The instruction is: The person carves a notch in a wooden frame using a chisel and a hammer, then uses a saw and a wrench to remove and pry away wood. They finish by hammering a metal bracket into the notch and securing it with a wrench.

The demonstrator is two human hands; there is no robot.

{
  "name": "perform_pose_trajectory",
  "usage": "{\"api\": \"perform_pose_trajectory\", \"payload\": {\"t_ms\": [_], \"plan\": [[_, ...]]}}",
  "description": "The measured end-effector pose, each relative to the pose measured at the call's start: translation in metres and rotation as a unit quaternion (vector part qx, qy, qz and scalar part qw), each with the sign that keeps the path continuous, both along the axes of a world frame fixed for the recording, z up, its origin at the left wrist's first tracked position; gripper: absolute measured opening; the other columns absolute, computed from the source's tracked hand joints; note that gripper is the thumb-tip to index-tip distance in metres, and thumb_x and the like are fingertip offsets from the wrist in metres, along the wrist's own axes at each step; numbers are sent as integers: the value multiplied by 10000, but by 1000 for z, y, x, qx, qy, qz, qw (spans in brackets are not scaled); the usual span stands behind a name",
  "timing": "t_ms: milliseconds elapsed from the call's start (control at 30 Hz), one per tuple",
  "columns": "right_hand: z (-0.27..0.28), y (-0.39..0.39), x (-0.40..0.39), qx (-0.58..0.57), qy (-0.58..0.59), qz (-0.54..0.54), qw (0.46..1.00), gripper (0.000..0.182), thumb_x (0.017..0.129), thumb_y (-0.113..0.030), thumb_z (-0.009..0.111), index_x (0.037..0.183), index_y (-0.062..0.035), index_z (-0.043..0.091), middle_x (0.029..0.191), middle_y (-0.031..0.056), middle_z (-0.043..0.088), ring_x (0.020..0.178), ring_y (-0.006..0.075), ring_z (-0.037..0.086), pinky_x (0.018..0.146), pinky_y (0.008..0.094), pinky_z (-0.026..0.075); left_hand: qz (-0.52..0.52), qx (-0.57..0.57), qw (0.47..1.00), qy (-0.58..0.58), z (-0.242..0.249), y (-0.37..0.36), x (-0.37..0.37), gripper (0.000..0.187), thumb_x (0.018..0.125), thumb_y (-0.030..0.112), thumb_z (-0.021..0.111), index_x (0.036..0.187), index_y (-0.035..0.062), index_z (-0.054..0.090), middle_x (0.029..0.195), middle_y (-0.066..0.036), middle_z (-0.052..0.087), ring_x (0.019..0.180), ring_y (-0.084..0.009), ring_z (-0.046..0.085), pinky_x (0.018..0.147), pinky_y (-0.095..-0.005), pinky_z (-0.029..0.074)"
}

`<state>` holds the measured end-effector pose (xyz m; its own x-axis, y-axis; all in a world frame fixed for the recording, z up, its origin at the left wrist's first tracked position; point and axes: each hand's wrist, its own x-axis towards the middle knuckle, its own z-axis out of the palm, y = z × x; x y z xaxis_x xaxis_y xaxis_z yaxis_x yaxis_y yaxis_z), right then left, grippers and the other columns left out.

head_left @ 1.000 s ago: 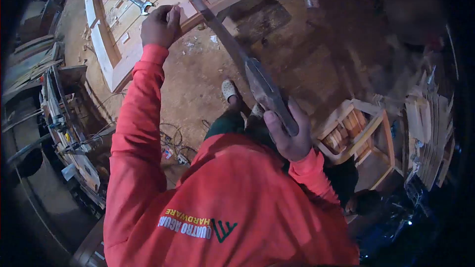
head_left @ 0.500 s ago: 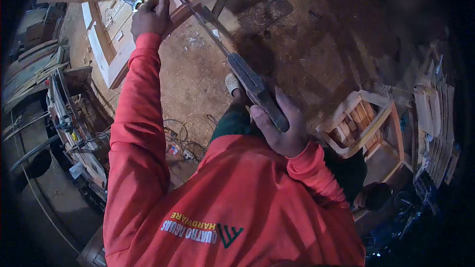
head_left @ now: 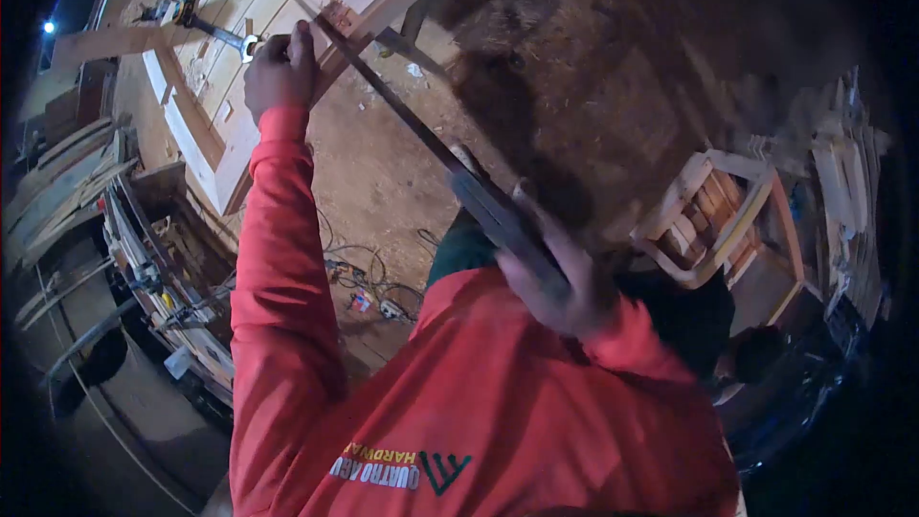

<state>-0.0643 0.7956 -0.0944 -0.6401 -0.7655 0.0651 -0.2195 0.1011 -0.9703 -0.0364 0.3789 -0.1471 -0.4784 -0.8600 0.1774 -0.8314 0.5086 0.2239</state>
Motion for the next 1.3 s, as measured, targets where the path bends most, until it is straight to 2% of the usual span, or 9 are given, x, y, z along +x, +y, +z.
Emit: {"api": "perform_pose_trajectory", "payload": {"t_ms": [67,133,233,500,567,667,733,1000,1300], "plan": [[-9,-69,-20,-59,-2,11,998,479,936,-165,695,1341,44,547,972,289,702,820,409,734,639,463,577,7,20,1000,16,-3,-1,2,568,928,664,568,1002,149,797,960,-151,761,963,-384,719,854,-477,554],[17,-111,-47,104,-64,92,988,525,938,-205,713,1376,34,550,978,197,723,849,323,739,736,395,554,3,2,999,32,-3,6,4,567,932,655,575,1008,139,800,923,-151,763,939,-380,725,849,-475,556],[-1,-99,-30,21,-61,49,997,517,945,-236,667,1381,5,529,1024,287,699,893,418,720,771,509,562,-4,13,999,32,1,4,3,574,935,654,576,1018,133,803,899,-146,765,910,-365,734,837,-458,560],[32,14,-1,118,49,50,991,536,954,-94,654,1438,69,490,1290,232,666,1085,384,707,905,397,552,-24,-13,1000,10,-4,0,3,555,951,639,567,984,133,792,853,-139,750,857,-355,731,787,-459,560],[19,-21,-9,93,0,48,994,513,959,-114,655,1419,59,506,1248,224,681,1080,365,712,888,385,554,-29,-26,999,28,-7,0,2,545,945,633,580,932,132,793,827,-125,745,827,-344,729,768,-459,561],[-2,-100,-27,-13,-52,11,999,433,962,-242,657,1328,-39,545,921,256,691,719,461,692,630,534,545,-34,-31,998,37,-3,4,4,533,946,626,586,945,136,797,840,-116,751,831,-345,730,771,-458,561],[-11,-106,-26,-3,-62,24,998,466,962,-248,659,1352,-26,535,936,263,692,773,455,698,667,508,562,-28,0,999,38,0,5,5,533,942,627,591,956,135,797,875,-119,757,849,-349,730,784,-459,563],[20,7,13,146,75,57,985,579,960,-180,664,1462,50,487,1338,291,617,979,455,708,821,444,576,-12,-3,999,43,-2,3,3,572,912,677,604,1017,148,793,921,-115,773,933,-336,743,845,-432,565],[5,-93,-13,58,-59,40,996,558,970,-217,662,1436,43,498,986,255,711,909,391,740,745,427,571,7,3,999,32,8,11,3,591,908,690,594,1045,149,788,1006,-108,764,961,-345,729,855,-455,566]]}}
